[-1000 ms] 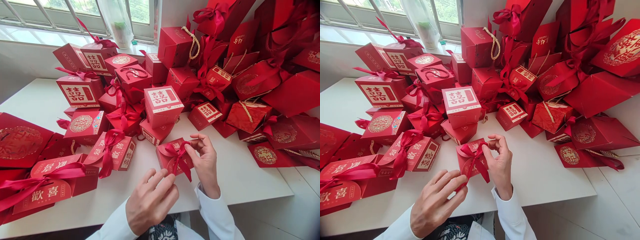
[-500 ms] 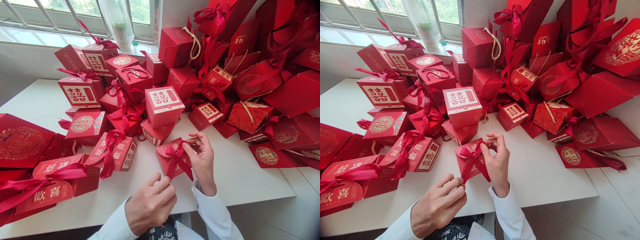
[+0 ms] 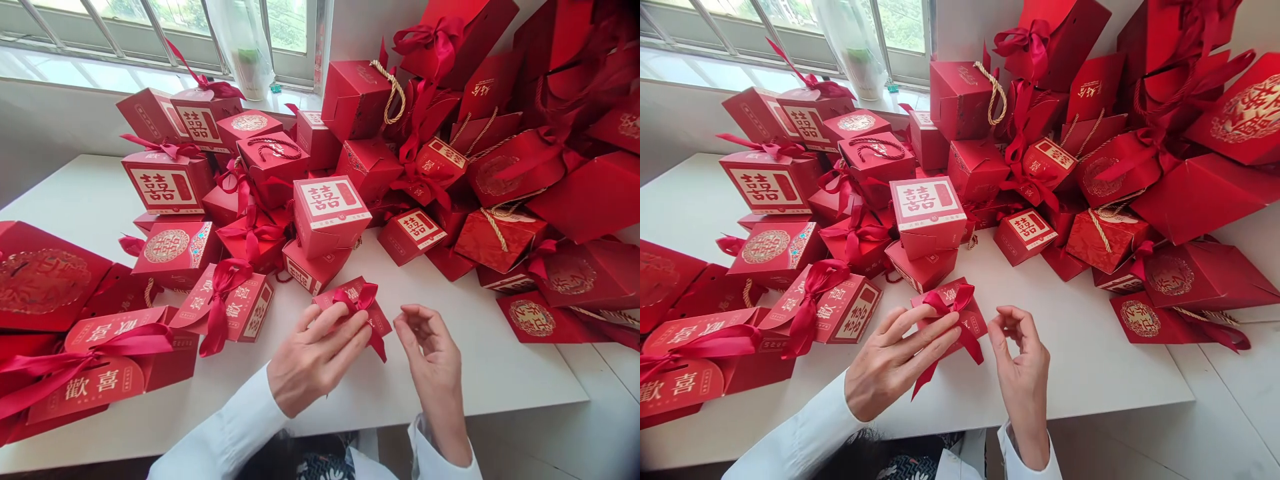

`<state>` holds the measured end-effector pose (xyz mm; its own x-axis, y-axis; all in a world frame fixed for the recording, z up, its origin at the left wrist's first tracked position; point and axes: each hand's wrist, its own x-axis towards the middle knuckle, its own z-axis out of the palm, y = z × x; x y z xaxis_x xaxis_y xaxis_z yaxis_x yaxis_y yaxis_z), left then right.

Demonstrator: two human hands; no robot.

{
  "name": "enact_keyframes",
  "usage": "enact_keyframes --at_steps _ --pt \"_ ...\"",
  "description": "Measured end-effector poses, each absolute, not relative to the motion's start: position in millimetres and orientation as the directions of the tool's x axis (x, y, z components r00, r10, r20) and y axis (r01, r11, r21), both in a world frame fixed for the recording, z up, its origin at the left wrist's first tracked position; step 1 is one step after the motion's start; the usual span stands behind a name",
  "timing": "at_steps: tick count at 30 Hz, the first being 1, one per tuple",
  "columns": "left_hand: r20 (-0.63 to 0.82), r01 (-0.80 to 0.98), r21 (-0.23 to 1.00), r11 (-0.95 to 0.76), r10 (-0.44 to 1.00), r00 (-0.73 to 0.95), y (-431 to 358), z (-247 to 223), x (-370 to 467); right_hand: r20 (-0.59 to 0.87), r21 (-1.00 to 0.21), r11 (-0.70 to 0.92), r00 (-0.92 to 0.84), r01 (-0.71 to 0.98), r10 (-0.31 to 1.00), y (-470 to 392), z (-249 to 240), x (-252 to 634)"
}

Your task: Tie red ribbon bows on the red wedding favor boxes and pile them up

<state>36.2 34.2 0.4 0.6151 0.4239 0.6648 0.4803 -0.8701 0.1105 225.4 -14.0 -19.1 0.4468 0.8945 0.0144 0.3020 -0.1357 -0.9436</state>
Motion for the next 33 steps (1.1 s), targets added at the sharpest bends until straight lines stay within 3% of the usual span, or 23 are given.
enact_keyframes --at_steps 6,10,13,16,19,29,33 --pt "0.686 0.465 0.171 -0.868 0.444 0.576 31.7 -12.0 36.4 -0.132 -0.954 -0.196 0.267 0.229 0.955 -30.5 -26.0 226.9" --pt "0.71 0.493 0.437 -0.752 0.625 0.324 28.8 1.0 37.0 -0.06 -0.946 -0.174 0.38 0.273 0.923 -16.2 -18.0 234.4" --pt "0.566 0.519 0.65 -0.555 0.809 0.158 36.6 8.1 40.1 -0.005 -0.939 -0.127 0.356 0.321 0.935 1.5 -9.7 236.7" --pt "0.399 0.501 0.738 -0.452 0.891 0.216 47.2 9.5 43.2 0.035 -0.937 -0.055 0.251 0.345 0.967 18.0 -3.9 231.5" --pt "0.383 0.493 0.746 -0.448 0.894 0.233 51.5 8.8 45.8 0.056 -0.937 -0.007 0.171 0.348 0.984 27.3 0.0 222.0" --pt "0.546 0.456 0.744 -0.489 0.838 0.007 42.2 -2.7 50.4 0.114 -0.916 0.04 0.163 0.398 0.98 24.0 3.4 205.3" --pt "0.609 0.54 0.647 -0.538 0.791 0.059 34.6 -12.9 47.6 0.159 -0.909 0.061 0.208 0.413 0.965 21.9 1.1 203.9"
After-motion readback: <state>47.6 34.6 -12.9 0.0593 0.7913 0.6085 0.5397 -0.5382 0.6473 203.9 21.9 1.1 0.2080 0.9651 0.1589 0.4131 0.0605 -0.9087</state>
